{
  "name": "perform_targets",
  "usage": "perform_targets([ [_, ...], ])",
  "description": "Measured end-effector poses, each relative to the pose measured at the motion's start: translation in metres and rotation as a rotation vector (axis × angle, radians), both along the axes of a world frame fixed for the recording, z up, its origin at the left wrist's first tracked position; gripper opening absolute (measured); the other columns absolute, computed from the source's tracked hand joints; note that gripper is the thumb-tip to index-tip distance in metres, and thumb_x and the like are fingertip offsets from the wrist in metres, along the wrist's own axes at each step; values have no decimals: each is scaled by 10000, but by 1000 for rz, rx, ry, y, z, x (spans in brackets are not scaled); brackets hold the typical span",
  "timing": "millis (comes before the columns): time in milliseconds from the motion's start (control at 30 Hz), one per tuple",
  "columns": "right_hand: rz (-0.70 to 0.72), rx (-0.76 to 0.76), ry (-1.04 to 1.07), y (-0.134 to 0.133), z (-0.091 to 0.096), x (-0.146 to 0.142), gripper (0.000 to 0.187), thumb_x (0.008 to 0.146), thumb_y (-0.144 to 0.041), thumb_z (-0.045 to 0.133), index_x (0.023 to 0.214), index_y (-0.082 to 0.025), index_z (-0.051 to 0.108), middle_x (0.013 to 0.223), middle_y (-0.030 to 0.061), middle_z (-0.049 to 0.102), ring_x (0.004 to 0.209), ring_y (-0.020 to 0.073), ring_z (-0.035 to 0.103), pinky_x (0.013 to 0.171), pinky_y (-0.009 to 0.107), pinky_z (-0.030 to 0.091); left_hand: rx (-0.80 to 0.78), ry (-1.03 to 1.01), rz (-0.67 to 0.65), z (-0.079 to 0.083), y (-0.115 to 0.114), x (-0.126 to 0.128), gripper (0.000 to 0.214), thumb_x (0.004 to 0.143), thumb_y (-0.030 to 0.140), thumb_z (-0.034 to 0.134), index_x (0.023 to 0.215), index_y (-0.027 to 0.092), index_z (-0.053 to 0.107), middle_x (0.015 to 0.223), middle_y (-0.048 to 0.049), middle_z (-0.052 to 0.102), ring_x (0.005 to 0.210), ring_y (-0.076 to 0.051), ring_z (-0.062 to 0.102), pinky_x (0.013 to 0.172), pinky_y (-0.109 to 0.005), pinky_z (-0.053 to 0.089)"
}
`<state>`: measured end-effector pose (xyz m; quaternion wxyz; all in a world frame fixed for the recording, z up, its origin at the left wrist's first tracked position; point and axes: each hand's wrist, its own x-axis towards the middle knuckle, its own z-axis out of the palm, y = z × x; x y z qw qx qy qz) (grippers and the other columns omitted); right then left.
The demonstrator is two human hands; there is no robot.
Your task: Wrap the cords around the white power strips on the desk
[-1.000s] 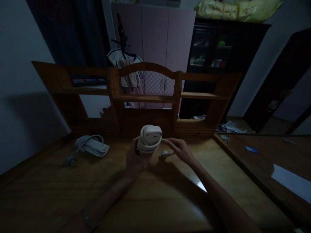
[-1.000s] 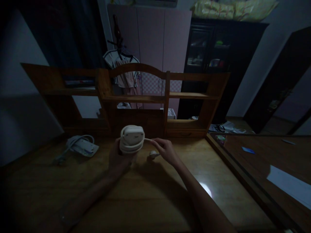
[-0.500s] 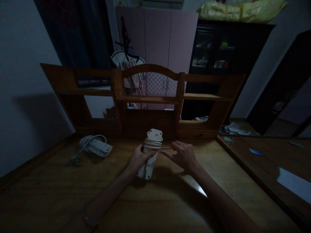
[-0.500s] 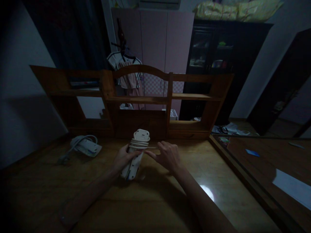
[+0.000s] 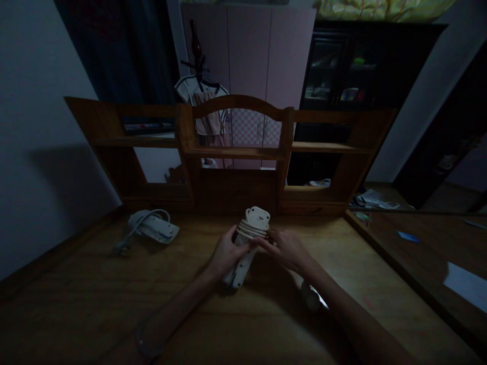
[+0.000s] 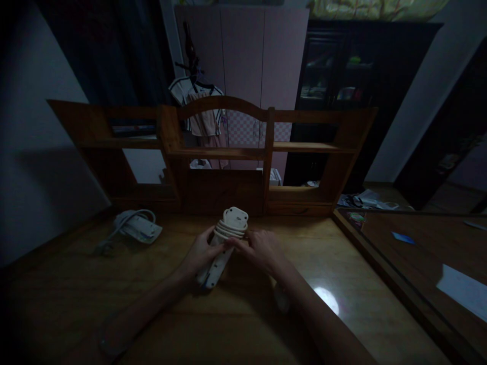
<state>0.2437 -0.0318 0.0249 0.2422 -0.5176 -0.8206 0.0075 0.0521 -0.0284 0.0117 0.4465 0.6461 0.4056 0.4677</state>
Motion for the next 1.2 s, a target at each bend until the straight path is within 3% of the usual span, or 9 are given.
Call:
perform_targets([
  [100, -23, 21, 20, -2, 1, -1, 566, 899, -626, 322, 778, -226, 703, 656, 45, 676, 583, 158, 606, 525, 253, 256, 47, 40, 45, -2, -2, 2, 602, 737, 434, 677, 1244, 156, 511, 1160, -122, 632, 1032, -245, 615, 853, -336, 495],
  [267, -53, 28, 69, -5, 6, -4, 600, 872, -655, 353, 727, -213, 732, 602, 60, 669, 546, 146, 591, 523, 249, 243, 75, 186, 184, -8, 0, 1, 903, 712, 485, 693, 1438, 169, 258, 1252, -153, 575, 1123, -264, 567, 893, -355, 473],
  [400, -60, 0, 115, -6, 8, -5, 619, 857, -676, 355, 728, -209, 741, 559, 52, 652, 490, 126, 552, 504, 242, 232, 107, 253, 210, -3, -5, 0, 938, 738, 509, 662, 1467, 195, 162, 1296, -148, 542, 1171, -269, 531, 924, -369, 446],
  [567, -74, -4, 154, -7, 9, -6, 602, 837, -686, 390, 707, -206, 730, 584, 49, 664, 523, 134, 575, 510, 241, 241, 121, 171, 190, 5, -15, 5, 953, 784, 476, 628, 1474, 262, 7, 1282, -116, 561, 1131, -239, 566, 894, -355, 462],
  [667, -90, 32, 160, -9, 10, -7, 567, 833, -675, 419, 725, -209, 722, 632, 48, 684, 557, 146, 598, 527, 243, 253, 117, 183, 231, 4, -16, 7, 923, 777, 487, 631, 1473, 247, 74, 1235, -126, 589, 1106, -252, 580, 860, -350, 473],
  [767, -127, 98, 149, -10, 10, -10, 513, 830, -653, 454, 741, -216, 706, 685, 44, 699, 621, 165, 627, 554, 246, 264, 101, 208, 305, -1, -13, 7, 803, 732, 518, 662, 1396, 215, 327, 1165, -132, 625, 1036, -266, 611, 803, -335, 484],
  [867, -182, 138, 120, -11, 8, -12, 493, 833, -644, 459, 715, -221, 685, 665, 37, 691, 630, 174, 631, 557, 253, 254, 47, 139, 296, -8, -6, 6, 647, 678, 523, 704, 1199, 177, 536, 1039, -122, 673, 909, -253, 650, 737, -313, 495],
  [1067, -227, 134, 82, -10, 4, -12, 493, 849, -632, 442, 714, -222, 681, 669, 48, 692, 653, 190, 641, 551, 262, 236, -166, -164, 80, -25, 12, 5, 547, 602, 445, 781, 1014, 119, 630, 1007, -129, 685, 868, -244, 659, 713, -299, 506],
  [1200, -237, 104, 111, -8, 2, -12, 511, 838, -647, 446, 675, -219, 672, 638, 48, 680, 615, 184, 628, 534, 262, 228, -186, -215, 61, -25, 15, 4, 538, 592, 416, 791, 1010, 114, 638, 975, -113, 692, 830, -226, 658, 685, -282, 502],
])
